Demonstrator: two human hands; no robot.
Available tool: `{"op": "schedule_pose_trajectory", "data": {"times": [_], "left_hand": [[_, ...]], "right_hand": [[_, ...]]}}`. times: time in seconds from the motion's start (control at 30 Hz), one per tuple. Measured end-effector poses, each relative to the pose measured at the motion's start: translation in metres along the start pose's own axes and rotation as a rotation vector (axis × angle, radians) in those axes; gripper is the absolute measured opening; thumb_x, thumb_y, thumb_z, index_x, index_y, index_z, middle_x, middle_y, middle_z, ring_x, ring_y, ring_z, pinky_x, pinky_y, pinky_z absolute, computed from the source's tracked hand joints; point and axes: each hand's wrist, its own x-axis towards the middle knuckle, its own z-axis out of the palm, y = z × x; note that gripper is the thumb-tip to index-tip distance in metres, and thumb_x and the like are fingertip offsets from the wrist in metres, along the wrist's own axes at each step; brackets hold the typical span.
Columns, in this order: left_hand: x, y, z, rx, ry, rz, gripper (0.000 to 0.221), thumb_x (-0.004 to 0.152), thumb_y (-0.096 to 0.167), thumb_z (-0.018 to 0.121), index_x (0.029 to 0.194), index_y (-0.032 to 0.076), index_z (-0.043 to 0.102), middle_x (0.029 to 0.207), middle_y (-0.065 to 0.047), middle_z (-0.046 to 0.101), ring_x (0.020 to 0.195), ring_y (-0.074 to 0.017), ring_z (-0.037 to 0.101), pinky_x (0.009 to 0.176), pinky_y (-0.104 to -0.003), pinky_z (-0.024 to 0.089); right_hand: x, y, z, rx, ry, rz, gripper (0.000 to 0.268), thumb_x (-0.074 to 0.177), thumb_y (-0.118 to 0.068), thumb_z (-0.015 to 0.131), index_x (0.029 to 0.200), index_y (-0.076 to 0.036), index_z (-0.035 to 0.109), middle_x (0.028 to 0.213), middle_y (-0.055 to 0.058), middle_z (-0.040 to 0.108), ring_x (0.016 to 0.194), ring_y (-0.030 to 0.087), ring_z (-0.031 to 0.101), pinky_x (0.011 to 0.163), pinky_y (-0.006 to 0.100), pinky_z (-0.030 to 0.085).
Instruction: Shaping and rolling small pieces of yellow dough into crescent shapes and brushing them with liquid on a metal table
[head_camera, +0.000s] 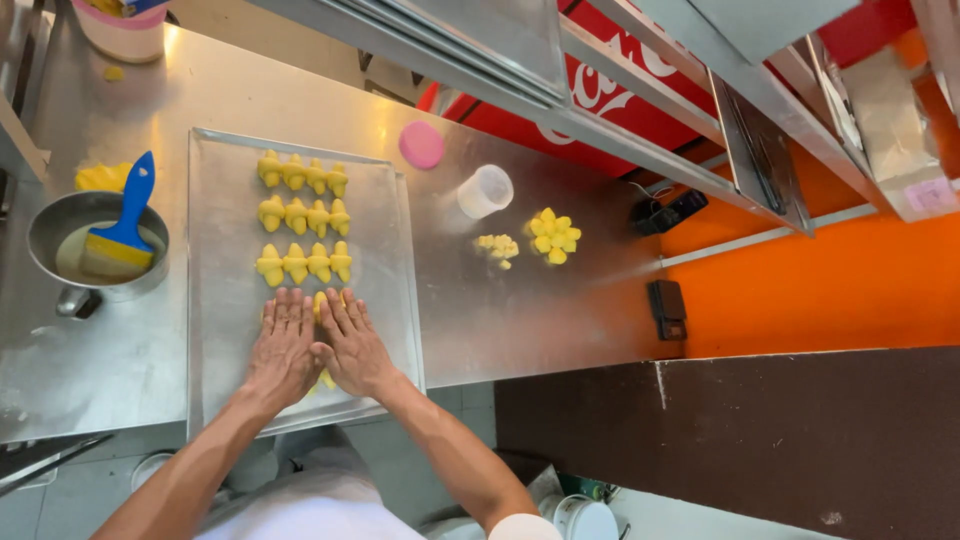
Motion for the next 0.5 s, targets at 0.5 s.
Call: {"op": "schedule_pose_trajectory", "data": {"times": [0.5], "left_hand": [[0.012,-0.027,0.043,-0.281,-0.094,0.023,0.071,0.068,0.054,0.043,0.125,0.012,0.037,0.132,-0.015,0.034,0.117,-0.0421,0.035,0.092,-0.049,0.034]], "right_hand": [[0.001,0.055,0.036,0.430,-0.339,0.152,0.053,0.087,-0.047,0.032,0.129,-0.014,0.034,0.131,0.017,0.033,0.125,0.039,0.021,0.102,0.049,0.019]]}}
